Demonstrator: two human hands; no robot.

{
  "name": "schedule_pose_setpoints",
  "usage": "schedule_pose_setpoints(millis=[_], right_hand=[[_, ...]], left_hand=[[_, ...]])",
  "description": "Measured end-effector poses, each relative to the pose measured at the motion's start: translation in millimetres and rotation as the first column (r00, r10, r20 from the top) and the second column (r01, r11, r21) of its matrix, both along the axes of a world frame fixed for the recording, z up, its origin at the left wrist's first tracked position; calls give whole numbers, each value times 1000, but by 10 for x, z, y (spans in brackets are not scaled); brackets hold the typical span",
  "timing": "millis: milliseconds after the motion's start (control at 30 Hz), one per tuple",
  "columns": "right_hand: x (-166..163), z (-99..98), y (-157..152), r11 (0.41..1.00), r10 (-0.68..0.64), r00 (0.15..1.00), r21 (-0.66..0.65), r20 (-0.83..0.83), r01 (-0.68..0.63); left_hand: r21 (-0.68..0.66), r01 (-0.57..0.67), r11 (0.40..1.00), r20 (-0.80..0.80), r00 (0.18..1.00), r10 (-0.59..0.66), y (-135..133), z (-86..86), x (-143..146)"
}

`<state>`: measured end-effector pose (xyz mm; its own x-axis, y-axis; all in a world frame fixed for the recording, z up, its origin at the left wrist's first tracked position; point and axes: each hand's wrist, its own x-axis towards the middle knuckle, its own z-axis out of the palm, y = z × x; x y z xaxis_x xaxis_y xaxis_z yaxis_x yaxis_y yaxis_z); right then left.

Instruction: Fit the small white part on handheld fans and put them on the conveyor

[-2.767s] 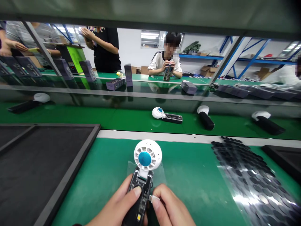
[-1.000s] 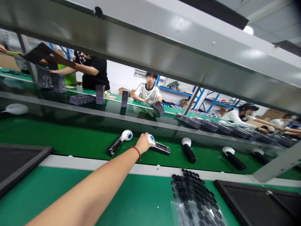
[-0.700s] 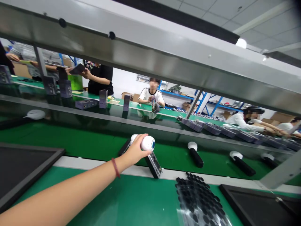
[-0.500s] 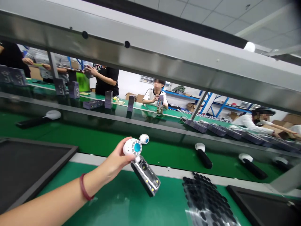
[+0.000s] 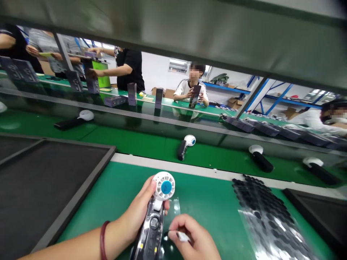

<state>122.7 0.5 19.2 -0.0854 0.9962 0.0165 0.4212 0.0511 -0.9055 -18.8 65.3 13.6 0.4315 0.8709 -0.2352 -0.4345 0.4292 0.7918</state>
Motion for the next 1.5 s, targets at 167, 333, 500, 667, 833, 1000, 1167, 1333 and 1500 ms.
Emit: schedule_pose_setpoints(millis=[167, 333, 500, 667, 833, 1000, 1167, 1333, 1500], right_hand=[[-151, 53, 73, 998, -35, 999, 43, -5, 35], [-210, 40, 57, 998, -36, 991, 49, 126, 30], [-238, 23, 35, 991, 2, 973, 131, 229, -32], [-210, -10, 23, 979, 85, 956, 154, 282, -133], [-216, -84, 21, 969, 42, 966, 226, 256, -102], [-221, -103, 31, 949, 41, 969, 294, 243, -114], [-237, -139, 31, 940, 31, 968, 322, 248, -113], [-278, -229, 25, 917, -23, 971, 391, 237, -73], [-304, -266, 18, 887, -60, 981, 461, 184, -32]], left_hand=[[34, 59, 998, -7, 998, -59, 15, -58, -11], [54, -9, 998, 51, 999, 6, 27, -100, -12], [-32, 47, 998, 81, 996, -44, 22, -111, -7], [-71, 55, 996, 96, 994, -48, 19, -117, -6], [-52, 27, 998, 82, 996, -23, 21, -137, -5], [-72, 44, 996, 79, 996, -39, 8, -103, -4], [-97, 45, 994, 89, 995, -36, 1, -102, -6], [-105, 38, 994, 90, 996, -28, -1, -108, -6], [-139, 48, 989, 103, 994, -34, 2, -84, 0]])
